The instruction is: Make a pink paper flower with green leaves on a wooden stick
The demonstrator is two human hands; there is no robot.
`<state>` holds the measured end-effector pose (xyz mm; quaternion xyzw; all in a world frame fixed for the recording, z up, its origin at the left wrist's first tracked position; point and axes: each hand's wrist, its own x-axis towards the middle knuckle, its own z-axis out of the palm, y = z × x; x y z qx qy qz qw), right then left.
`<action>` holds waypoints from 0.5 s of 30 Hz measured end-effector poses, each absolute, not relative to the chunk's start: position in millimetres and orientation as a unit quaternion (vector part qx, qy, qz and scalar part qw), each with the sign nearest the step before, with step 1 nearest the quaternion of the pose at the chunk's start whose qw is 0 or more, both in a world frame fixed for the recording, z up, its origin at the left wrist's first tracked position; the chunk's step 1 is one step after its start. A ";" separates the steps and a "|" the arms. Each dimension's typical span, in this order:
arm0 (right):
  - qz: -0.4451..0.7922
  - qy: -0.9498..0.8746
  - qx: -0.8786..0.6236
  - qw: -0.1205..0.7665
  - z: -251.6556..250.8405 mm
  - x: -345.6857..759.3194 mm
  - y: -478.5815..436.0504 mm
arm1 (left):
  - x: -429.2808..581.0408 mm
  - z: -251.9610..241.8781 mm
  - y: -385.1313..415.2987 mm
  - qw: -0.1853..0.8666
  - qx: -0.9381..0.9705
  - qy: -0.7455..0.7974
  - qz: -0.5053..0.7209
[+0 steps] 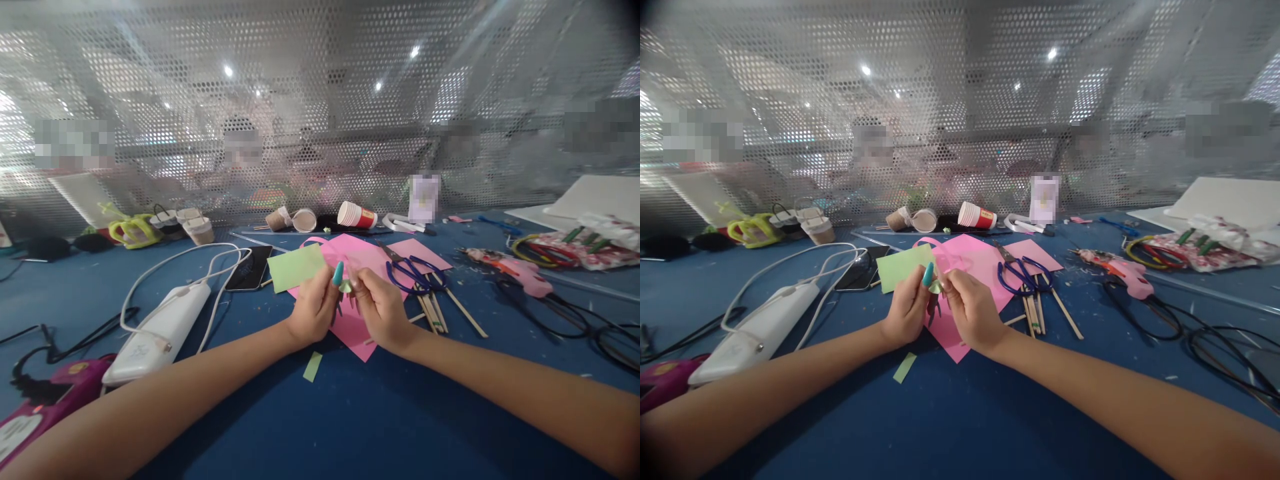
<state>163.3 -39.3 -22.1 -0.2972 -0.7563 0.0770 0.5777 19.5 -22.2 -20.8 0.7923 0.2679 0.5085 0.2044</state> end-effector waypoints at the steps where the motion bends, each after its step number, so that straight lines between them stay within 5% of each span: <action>1: 0.088 -0.757 -0.292 0.578 -22.1 162.9 -39.4 | 19.3 -20.2 -22.9 0.195 0.794 0.266 0.511; 8: 0.111 -0.752 -0.274 0.588 -19.0 161.2 -42.1 | 20.7 -22.4 -23.5 0.176 0.795 0.237 0.530; 15: 0.016 -0.773 -0.263 0.576 -12.0 162.6 -46.4 | 26.3 -26.0 -25.1 0.279 0.769 0.208 0.536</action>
